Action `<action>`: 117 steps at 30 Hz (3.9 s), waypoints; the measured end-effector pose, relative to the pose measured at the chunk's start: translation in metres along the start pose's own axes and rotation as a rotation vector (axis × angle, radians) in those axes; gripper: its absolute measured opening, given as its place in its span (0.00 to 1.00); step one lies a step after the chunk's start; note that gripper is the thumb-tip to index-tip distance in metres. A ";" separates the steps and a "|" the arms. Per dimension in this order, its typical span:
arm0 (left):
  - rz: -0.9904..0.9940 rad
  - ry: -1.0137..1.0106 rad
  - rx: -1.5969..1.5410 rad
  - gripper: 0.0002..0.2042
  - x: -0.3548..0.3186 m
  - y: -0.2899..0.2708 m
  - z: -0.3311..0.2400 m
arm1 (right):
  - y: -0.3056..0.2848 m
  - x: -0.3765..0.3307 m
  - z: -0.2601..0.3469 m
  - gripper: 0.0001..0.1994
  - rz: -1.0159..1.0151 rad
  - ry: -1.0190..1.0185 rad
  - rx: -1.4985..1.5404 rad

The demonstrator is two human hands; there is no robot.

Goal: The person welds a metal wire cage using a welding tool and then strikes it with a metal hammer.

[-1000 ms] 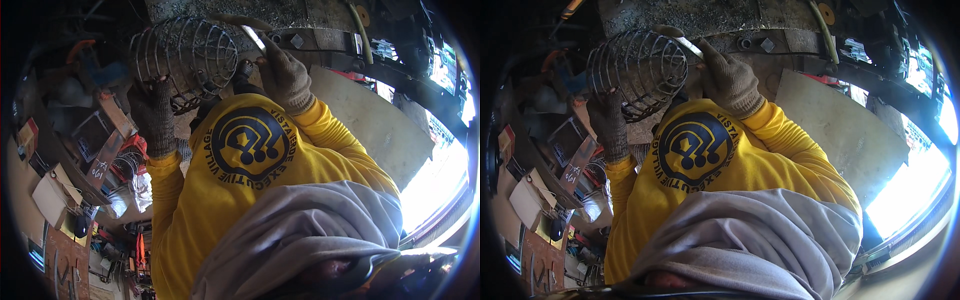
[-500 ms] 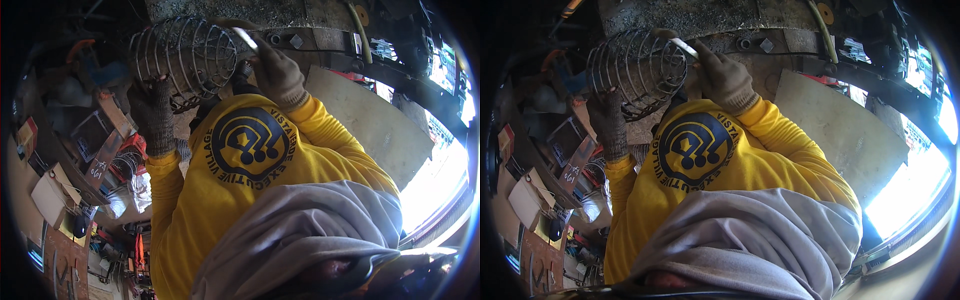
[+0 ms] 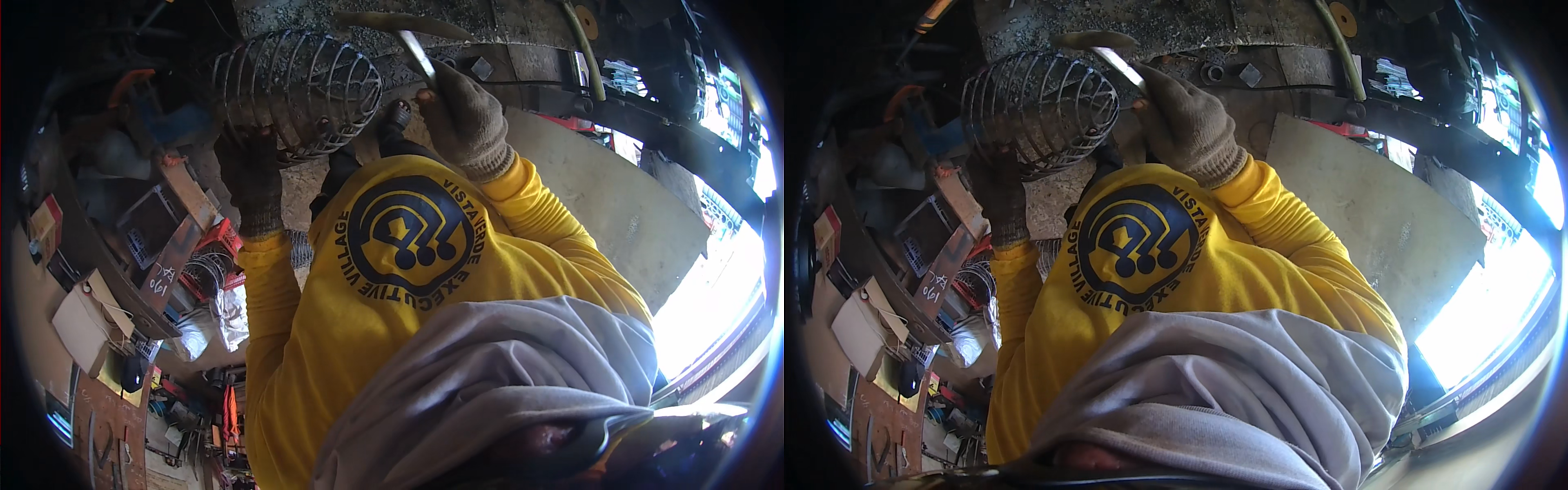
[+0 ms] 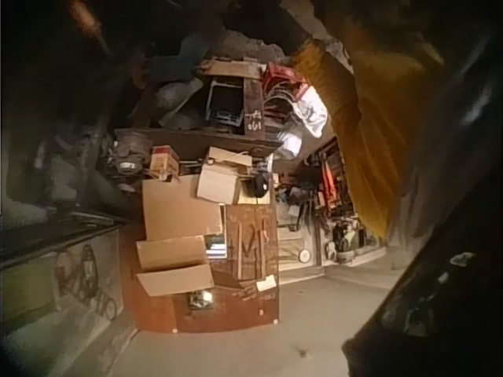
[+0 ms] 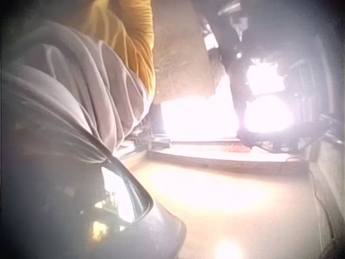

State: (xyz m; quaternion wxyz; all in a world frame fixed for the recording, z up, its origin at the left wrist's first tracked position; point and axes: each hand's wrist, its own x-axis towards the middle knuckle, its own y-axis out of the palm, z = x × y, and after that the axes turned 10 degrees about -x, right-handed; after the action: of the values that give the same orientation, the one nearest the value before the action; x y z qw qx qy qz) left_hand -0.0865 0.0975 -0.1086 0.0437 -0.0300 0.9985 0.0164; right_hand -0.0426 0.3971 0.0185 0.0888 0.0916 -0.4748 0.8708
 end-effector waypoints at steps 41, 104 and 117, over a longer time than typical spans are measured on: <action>-0.045 0.056 0.295 0.14 -0.015 0.017 -0.031 | 0.010 -0.006 -0.010 0.26 -0.017 -0.200 -0.185; -0.078 0.043 0.456 0.32 -0.016 0.043 -0.093 | 0.013 -0.049 -0.062 0.24 -0.009 -0.229 0.131; -0.004 0.216 0.857 0.39 -0.016 0.039 -0.097 | 0.014 -0.049 -0.049 0.28 0.058 -0.114 -0.030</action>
State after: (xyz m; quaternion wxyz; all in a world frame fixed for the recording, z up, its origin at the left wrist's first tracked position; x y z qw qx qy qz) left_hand -0.0810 0.1341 -0.0096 -0.0524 -0.0128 0.9138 -0.4025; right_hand -0.0025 0.4273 -0.0307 0.0375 0.1258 -0.4944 0.8593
